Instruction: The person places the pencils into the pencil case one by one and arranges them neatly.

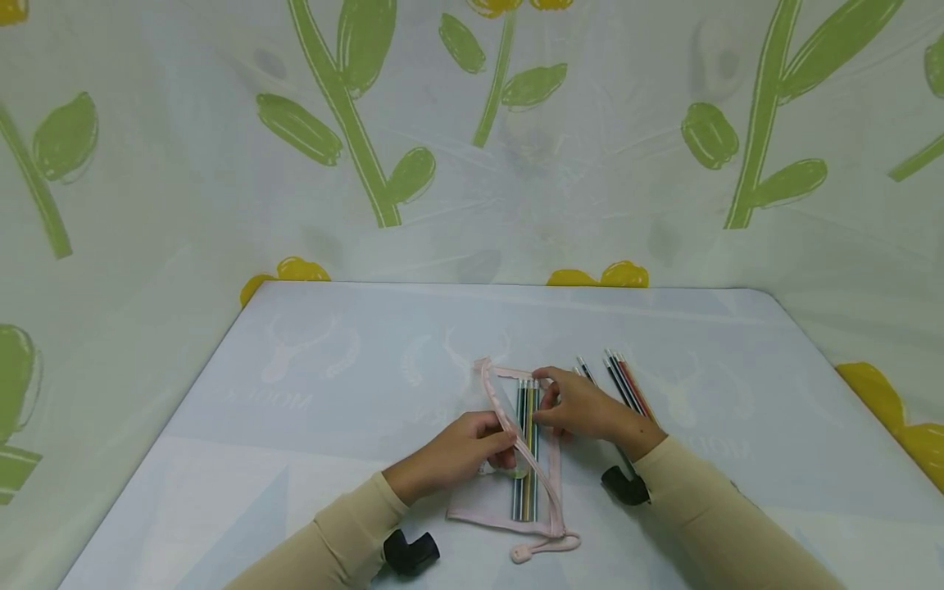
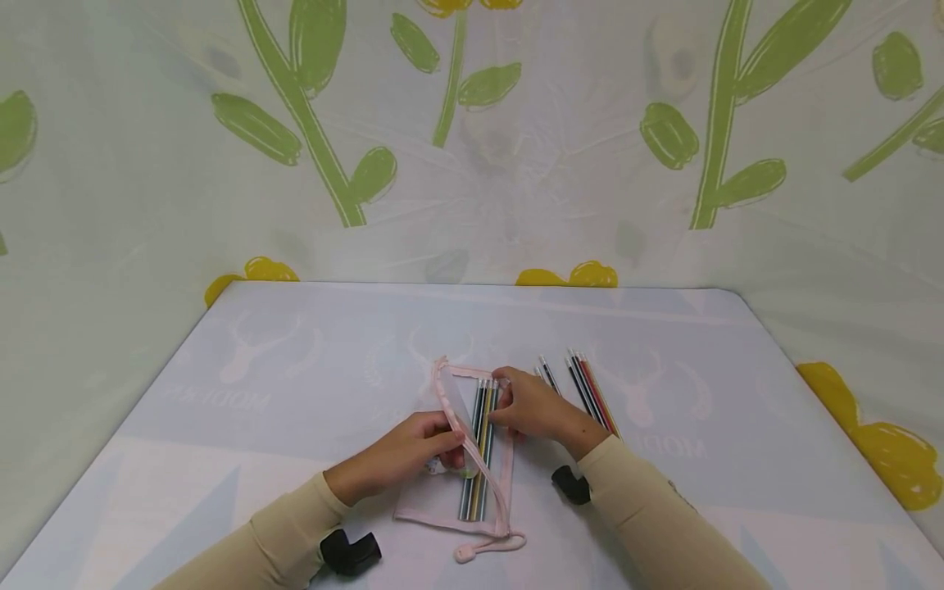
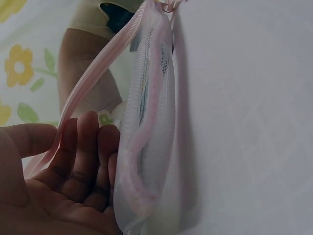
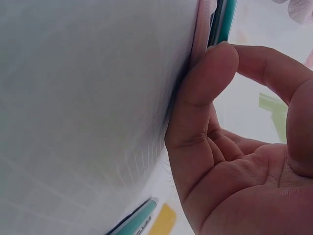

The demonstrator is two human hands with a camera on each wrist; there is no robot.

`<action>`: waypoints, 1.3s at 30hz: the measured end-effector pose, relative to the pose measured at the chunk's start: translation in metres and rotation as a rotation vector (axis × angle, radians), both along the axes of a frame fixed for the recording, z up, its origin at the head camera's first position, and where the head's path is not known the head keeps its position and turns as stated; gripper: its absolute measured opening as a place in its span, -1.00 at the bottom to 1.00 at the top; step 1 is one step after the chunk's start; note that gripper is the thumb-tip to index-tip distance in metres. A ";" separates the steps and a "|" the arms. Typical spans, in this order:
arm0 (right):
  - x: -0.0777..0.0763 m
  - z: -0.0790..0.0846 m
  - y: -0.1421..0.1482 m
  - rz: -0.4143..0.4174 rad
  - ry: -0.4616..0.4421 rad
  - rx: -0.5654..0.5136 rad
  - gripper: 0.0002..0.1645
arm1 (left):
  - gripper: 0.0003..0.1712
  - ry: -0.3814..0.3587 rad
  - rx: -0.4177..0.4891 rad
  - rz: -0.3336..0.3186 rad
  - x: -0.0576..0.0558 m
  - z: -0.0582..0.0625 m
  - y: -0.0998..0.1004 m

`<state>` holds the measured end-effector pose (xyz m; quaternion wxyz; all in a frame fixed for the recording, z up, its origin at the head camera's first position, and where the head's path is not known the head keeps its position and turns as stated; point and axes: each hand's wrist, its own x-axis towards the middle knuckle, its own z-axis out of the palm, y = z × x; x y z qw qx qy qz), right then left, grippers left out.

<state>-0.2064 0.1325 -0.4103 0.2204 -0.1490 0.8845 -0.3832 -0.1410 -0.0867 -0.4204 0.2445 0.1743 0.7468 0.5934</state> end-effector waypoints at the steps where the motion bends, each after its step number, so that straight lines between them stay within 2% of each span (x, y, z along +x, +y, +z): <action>1: 0.001 0.000 0.000 0.004 0.006 0.004 -0.17 | -0.64 0.002 0.001 0.000 0.000 0.000 0.000; 15: 0.007 0.000 0.000 0.017 0.052 0.035 -0.14 | -0.64 0.010 -0.009 0.001 0.000 -0.003 0.001; 21: 0.012 0.007 0.003 0.000 0.058 0.038 -0.20 | -0.65 0.001 -0.014 0.009 -0.001 -0.006 0.002; 29: 0.023 0.016 0.009 -0.002 0.163 0.035 -0.48 | -0.65 0.002 -0.008 0.008 -0.001 -0.008 0.002; 39: 0.028 0.024 0.014 -0.025 0.322 0.043 -0.61 | -0.64 0.009 -0.012 0.007 -0.001 -0.004 -0.001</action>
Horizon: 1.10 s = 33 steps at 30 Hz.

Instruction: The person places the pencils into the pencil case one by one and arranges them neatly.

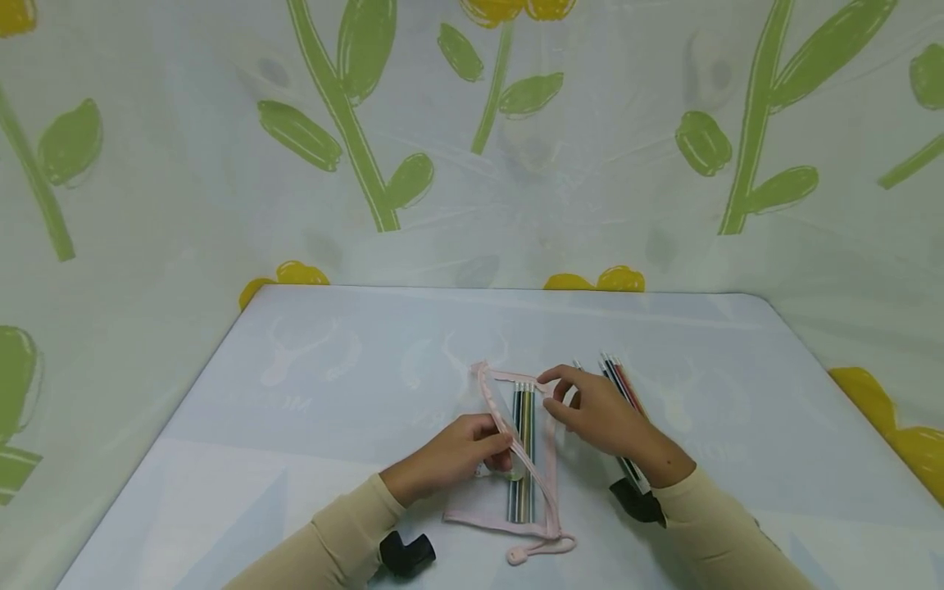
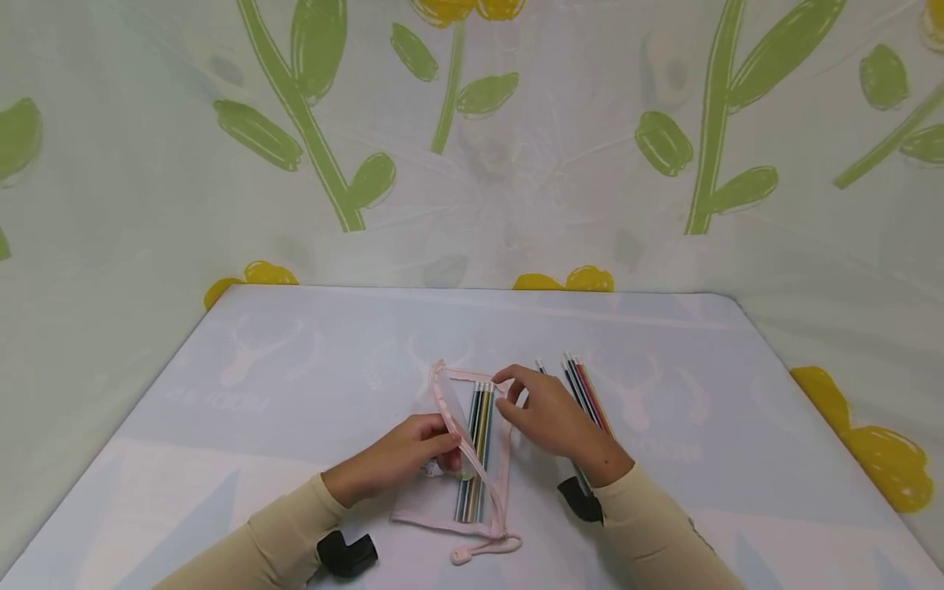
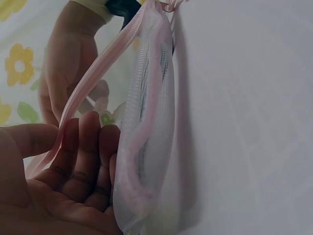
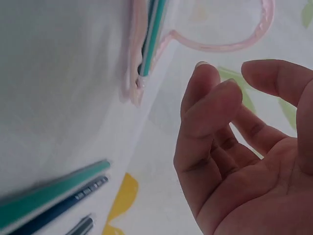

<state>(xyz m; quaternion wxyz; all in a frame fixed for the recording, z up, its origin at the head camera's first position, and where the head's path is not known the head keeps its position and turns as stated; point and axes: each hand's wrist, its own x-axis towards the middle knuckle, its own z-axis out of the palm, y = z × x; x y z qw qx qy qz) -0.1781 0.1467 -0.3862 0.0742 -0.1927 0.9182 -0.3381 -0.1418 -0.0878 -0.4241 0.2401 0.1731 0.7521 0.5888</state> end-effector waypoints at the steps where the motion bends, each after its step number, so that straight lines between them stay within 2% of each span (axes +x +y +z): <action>1: 0.000 0.001 0.000 0.001 0.011 0.004 -0.62 | -0.64 -0.001 0.001 0.000 0.000 0.000 -0.001; 6: -0.002 0.001 0.003 -0.013 0.055 0.045 -0.66 | -0.63 -0.007 0.009 0.004 0.001 0.002 -0.002; 17: -0.011 -0.005 0.014 -0.071 0.090 0.203 -0.56 | -0.64 0.001 0.022 -0.012 0.001 0.001 0.000; 23: -0.016 -0.007 0.021 -0.054 0.109 0.228 -0.58 | -0.64 0.008 0.023 -0.024 0.001 0.002 -0.001; 33: -0.022 -0.011 0.031 -0.048 0.083 0.233 -0.53 | -0.64 0.013 0.024 -0.024 0.001 0.002 -0.001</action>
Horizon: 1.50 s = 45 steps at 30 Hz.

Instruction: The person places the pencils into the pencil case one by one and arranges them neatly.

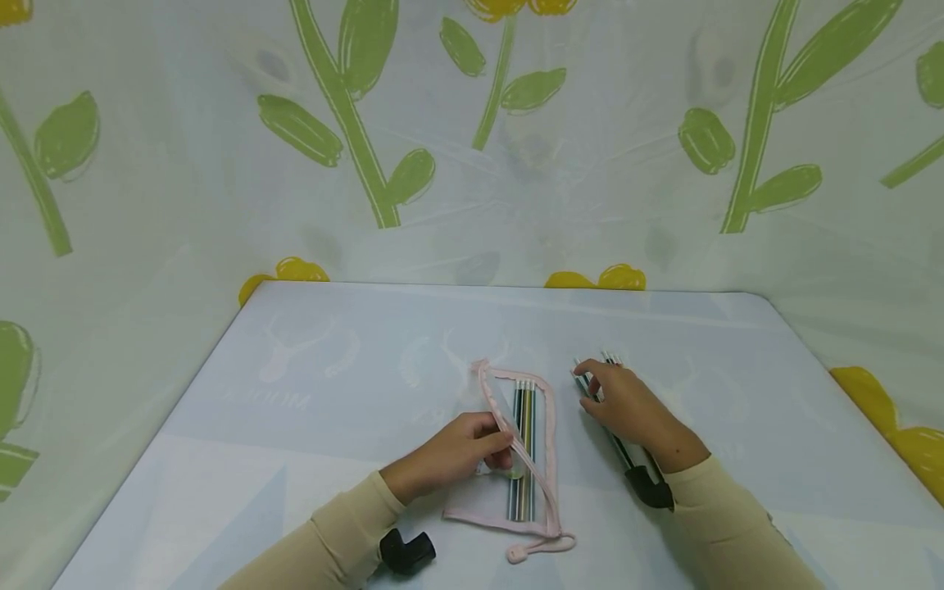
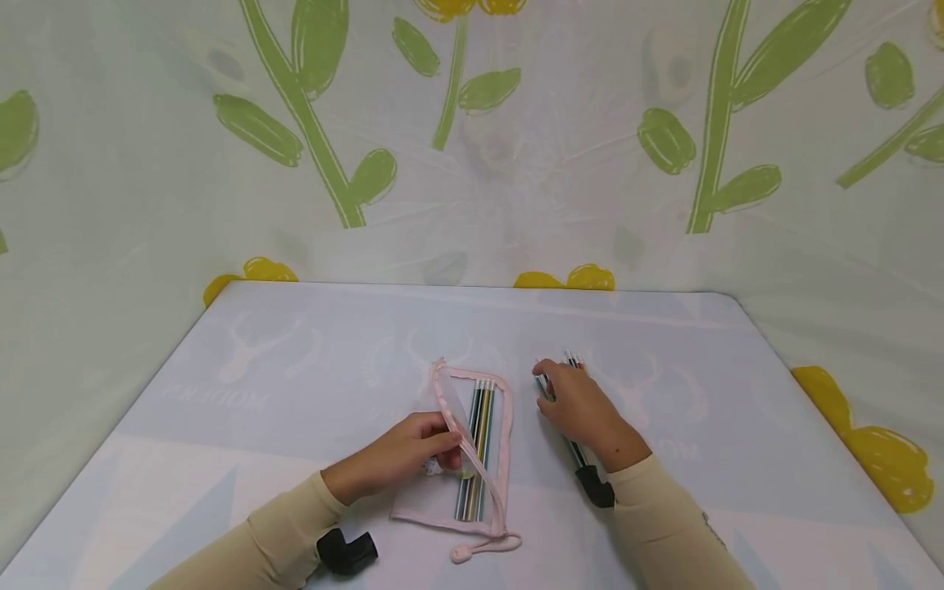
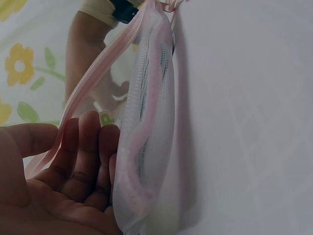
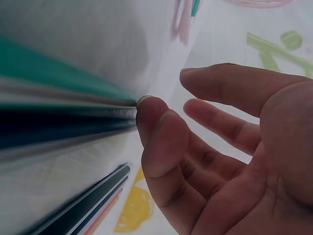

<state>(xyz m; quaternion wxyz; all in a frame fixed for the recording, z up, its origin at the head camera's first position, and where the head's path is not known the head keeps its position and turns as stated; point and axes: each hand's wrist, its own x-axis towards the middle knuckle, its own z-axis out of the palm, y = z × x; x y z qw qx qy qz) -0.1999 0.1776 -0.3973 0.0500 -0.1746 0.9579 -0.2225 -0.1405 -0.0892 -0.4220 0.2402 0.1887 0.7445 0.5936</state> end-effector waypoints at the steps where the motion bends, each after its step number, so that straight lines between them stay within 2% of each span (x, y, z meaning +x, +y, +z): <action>1: 0.000 0.000 0.001 -0.001 -0.001 0.003 -0.52 | -0.64 -0.001 0.000 0.000 0.000 0.000 0.000; 9: -0.002 -0.003 0.002 -0.009 -0.032 0.020 -0.47 | -0.65 -0.001 -0.004 0.008 0.000 -0.001 0.001; 18: -0.001 -0.005 0.003 0.009 -0.027 0.030 -0.43 | -0.64 0.009 -0.011 0.002 -0.001 -0.002 0.000; 29: 0.001 -0.003 0.001 0.019 -0.081 0.045 -0.32 | -0.65 0.004 -0.025 0.010 -0.003 -0.005 0.001; 45: 0.004 -0.007 0.000 0.034 -0.063 0.034 -0.25 | -0.65 0.004 -0.017 0.004 -0.002 -0.004 0.001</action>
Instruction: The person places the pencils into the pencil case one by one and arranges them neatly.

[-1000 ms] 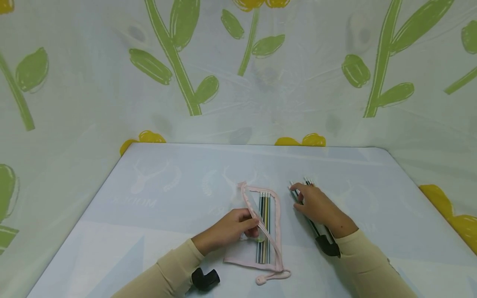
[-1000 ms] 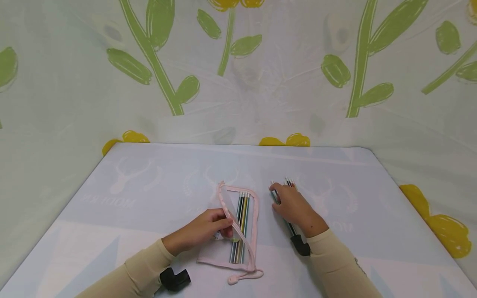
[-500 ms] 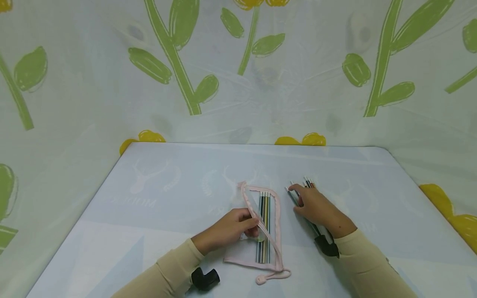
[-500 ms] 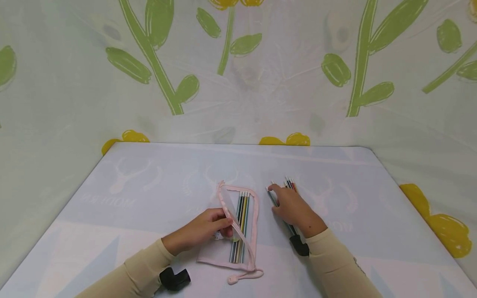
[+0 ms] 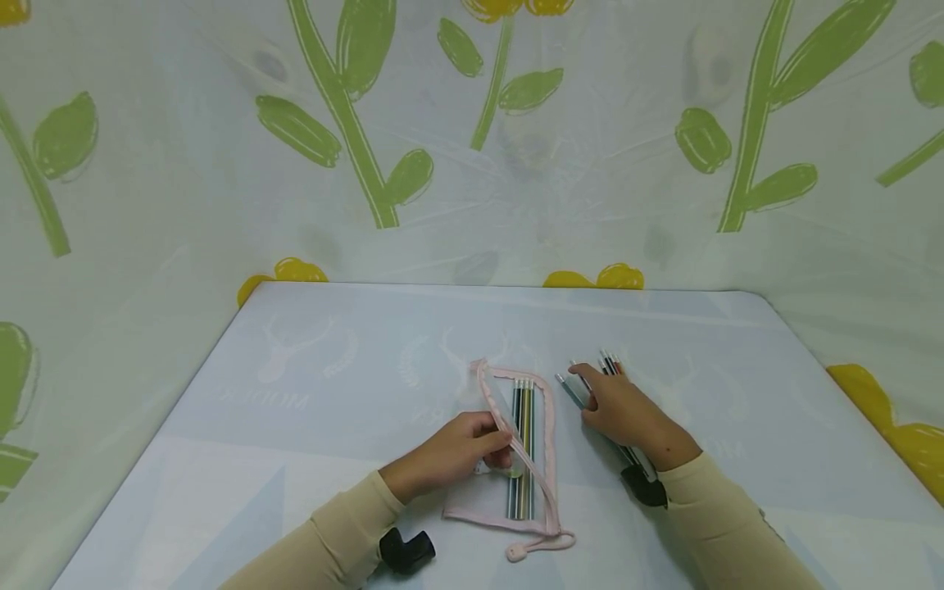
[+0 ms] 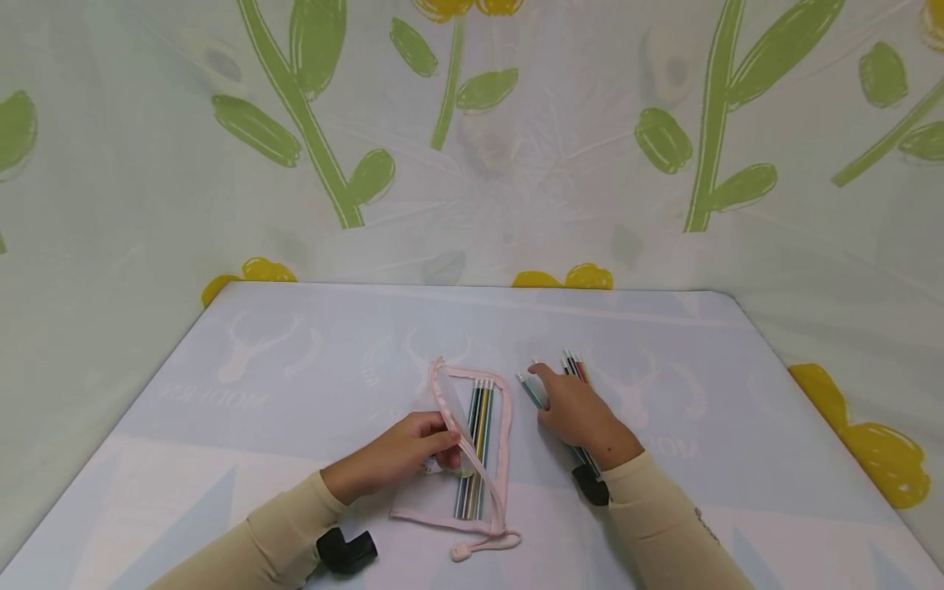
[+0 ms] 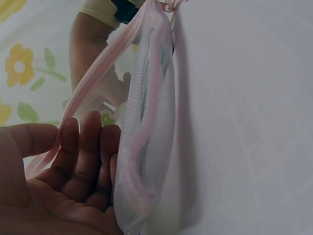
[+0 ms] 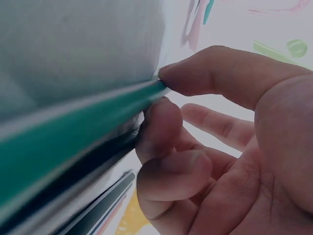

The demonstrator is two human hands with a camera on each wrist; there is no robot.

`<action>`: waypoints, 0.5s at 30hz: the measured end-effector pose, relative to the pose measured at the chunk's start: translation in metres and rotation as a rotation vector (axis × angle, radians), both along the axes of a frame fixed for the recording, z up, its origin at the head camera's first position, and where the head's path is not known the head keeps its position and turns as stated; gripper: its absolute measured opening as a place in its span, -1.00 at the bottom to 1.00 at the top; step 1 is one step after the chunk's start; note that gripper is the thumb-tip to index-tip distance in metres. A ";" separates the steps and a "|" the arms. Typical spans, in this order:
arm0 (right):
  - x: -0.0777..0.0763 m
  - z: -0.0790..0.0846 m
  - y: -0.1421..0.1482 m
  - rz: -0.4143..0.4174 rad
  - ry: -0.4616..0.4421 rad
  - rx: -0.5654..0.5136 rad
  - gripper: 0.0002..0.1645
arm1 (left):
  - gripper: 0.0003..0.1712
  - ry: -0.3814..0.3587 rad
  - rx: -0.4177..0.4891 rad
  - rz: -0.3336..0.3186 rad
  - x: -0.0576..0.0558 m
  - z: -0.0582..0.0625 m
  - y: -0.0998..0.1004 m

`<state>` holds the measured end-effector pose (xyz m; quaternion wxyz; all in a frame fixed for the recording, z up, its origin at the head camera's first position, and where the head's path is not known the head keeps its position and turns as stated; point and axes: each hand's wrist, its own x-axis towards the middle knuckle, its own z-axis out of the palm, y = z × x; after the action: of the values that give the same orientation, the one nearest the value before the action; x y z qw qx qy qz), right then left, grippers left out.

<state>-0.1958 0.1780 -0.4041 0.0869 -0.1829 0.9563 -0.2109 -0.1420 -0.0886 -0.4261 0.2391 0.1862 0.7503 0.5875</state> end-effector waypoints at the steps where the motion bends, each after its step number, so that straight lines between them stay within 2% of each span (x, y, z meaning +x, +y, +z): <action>1: 0.000 0.000 0.000 0.001 0.002 -0.002 -0.24 | -0.65 0.001 0.000 0.000 0.000 0.000 0.000; 9: -0.001 0.005 -0.001 0.012 0.041 -0.042 -0.24 | -0.65 0.003 -0.001 0.007 0.000 0.001 0.001; 15: 0.000 0.006 -0.001 -0.005 0.026 -0.055 -0.23 | -0.64 -0.001 0.008 0.000 0.000 0.001 0.000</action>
<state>-0.1962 0.1771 -0.3977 0.0687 -0.1857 0.9516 -0.2350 -0.1419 -0.0882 -0.4249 0.2386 0.1867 0.7480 0.5906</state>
